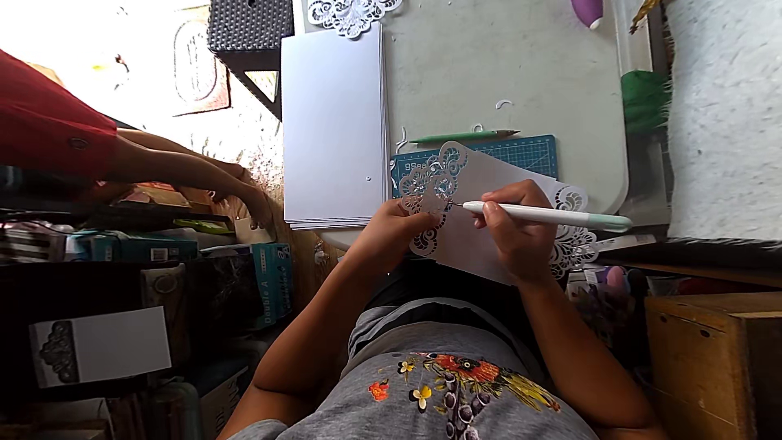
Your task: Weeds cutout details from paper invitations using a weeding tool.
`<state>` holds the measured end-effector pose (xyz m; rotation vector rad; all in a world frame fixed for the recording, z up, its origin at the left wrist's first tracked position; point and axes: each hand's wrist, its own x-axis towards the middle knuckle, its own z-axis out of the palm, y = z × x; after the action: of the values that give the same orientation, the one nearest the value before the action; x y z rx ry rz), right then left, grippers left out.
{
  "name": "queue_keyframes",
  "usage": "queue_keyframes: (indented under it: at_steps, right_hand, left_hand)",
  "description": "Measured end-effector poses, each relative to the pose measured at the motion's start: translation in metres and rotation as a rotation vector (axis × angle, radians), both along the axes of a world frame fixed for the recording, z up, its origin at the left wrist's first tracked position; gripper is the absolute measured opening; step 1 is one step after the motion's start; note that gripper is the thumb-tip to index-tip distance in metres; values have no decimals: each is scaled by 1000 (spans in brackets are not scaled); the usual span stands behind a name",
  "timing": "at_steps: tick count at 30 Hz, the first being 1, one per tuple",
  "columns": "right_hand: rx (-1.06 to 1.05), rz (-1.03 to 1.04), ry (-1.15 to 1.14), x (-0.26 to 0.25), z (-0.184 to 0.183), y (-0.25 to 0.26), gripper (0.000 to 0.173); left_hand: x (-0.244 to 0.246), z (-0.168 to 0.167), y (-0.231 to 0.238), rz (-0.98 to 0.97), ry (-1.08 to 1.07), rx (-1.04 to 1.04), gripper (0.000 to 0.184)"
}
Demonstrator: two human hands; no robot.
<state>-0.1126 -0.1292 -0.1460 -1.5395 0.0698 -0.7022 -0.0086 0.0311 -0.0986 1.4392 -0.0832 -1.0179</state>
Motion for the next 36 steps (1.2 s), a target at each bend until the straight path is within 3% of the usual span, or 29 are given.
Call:
queue_keyframes:
  at_steps: [10,24,32,36]
  right_hand:
    - [93,-3,-29,3,-3,-1,13]
    - [-85,40,6,2,0,1,11]
    - [-31,65,-14,1,0,-1,11]
    - [120,46,-56,4,-6,-4,14]
  left_hand:
    - [1,-2,0,-36,-59,13,15]
    - [1,-4,4,-51,-72,-49,24]
    - [-2,0,7,-42,-76,-20,20]
    - [-1,1,9,-62,-104,-18,25]
